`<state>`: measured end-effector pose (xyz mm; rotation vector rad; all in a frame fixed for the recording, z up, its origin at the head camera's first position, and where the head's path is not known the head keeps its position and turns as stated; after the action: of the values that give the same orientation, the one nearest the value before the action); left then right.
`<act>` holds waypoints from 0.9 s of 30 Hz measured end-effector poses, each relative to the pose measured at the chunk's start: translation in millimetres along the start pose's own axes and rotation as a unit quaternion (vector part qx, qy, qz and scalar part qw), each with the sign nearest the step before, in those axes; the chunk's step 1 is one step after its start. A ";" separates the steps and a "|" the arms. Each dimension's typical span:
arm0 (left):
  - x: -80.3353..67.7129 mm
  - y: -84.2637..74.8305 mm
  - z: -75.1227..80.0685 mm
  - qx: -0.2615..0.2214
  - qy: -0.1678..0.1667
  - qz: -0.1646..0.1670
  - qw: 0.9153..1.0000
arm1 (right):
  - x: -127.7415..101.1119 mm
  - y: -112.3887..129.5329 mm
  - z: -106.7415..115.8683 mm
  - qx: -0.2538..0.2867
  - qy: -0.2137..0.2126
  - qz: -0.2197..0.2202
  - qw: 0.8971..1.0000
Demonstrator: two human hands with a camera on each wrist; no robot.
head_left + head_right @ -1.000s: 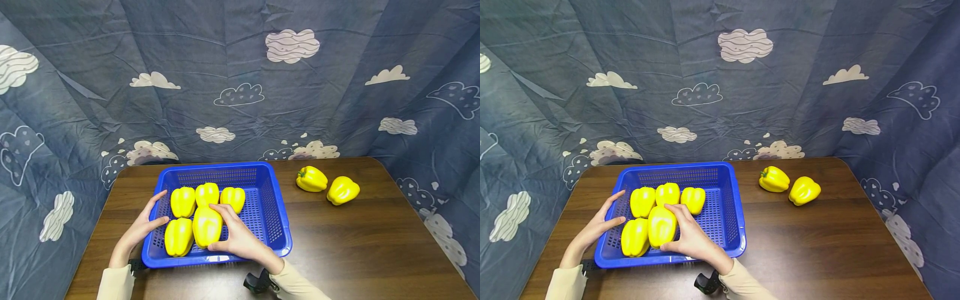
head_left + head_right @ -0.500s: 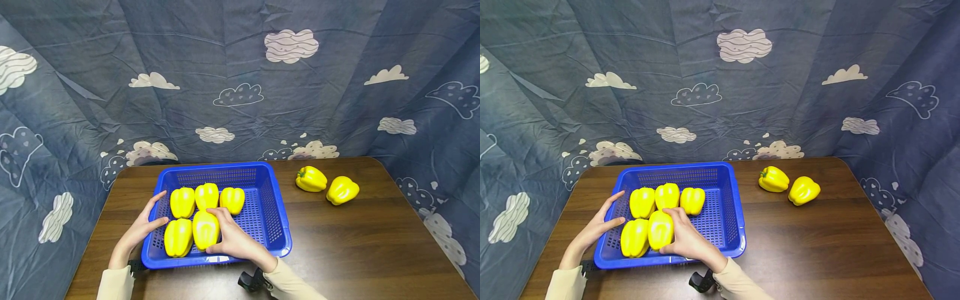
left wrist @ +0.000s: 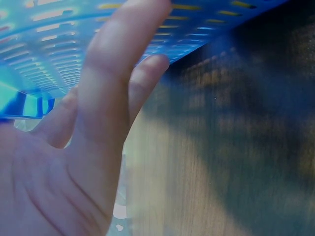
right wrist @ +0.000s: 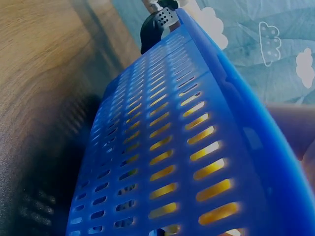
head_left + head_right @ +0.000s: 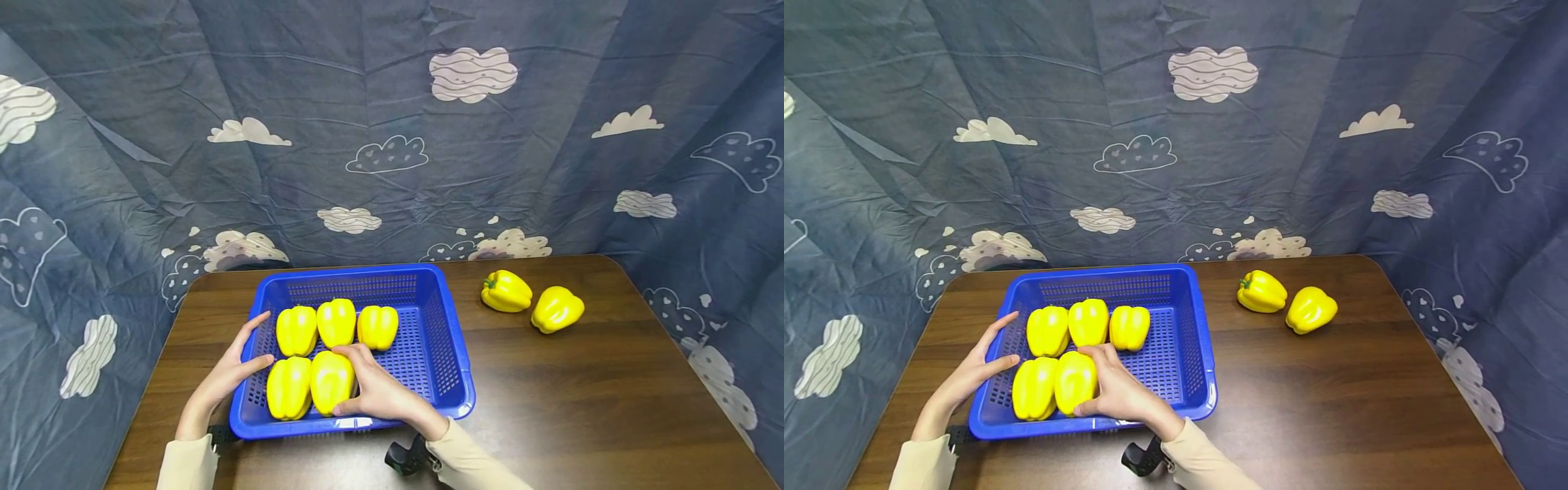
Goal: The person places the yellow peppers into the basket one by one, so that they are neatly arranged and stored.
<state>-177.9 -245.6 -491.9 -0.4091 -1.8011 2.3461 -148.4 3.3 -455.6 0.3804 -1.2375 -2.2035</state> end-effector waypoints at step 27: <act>-2.0 -3.8 -1.5 0.009 0.001 -0.002 1.000 | -1.1 -1.3 4.5 0.010 -0.004 -0.018 1.000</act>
<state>-175.6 -243.8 -488.4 -0.4040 -1.7771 2.3570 -150.3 7.6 -454.4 0.4046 -1.2672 -2.2276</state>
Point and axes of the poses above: each hand's wrist, its own x-axis towards the middle knuckle, its own z-axis out of the back of the hand, y = z × x, the point moved 5 cm from there along x, towards the middle knuckle, and after that the axes turned 3 degrees about x, right-handed, at the moved point
